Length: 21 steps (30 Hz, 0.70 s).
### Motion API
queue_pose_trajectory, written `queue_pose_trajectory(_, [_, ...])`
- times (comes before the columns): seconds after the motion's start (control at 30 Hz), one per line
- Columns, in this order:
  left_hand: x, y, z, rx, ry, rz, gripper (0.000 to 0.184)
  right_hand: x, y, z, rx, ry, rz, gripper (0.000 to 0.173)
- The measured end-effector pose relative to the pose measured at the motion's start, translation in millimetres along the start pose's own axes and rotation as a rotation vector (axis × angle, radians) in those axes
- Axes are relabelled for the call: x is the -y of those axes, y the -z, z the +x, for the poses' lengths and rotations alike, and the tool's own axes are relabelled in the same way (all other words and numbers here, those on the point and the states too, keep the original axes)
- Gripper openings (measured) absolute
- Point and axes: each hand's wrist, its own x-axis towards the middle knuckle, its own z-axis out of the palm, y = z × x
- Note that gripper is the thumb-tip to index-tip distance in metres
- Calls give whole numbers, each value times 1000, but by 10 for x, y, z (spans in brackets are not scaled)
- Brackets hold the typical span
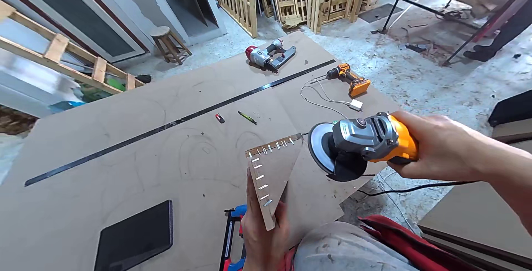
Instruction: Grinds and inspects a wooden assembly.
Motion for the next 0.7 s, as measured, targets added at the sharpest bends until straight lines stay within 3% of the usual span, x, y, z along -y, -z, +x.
queue_pose_trajectory(0.13, [65, 36, 52, 20, 35, -63, 61, -101, -236, -118, -26, -106, 93, 57])
queue_pose_trajectory(0.23, [124, 123, 183, -3, 132, -93, 37, -164, -454, -256, -100, -220, 189, 60])
queue_pose_trajectory(0.3, [154, 209, 273, 0, 207, -73, 31, -242, -613, -357, -147, -303, 294, 62])
queue_pose_trajectory(0.43, [205, 271, 287, 27, 216, -139, 28, -481, -985, -580, -274, -419, 793, 79])
queue_pose_trajectory(0.5, [206, 261, 266, 28, 195, -153, 26, -517, -1122, -666, -373, -456, 1059, 72])
queue_pose_trajectory(0.6, [218, 306, 313, 36, 217, -149, 27, -511, -1237, -745, -466, -531, 1242, 66])
queue_pose_trajectory(0.7, [297, 384, 400, 100, 235, -124, 25, -576, -1379, -816, -543, -534, 1416, 73])
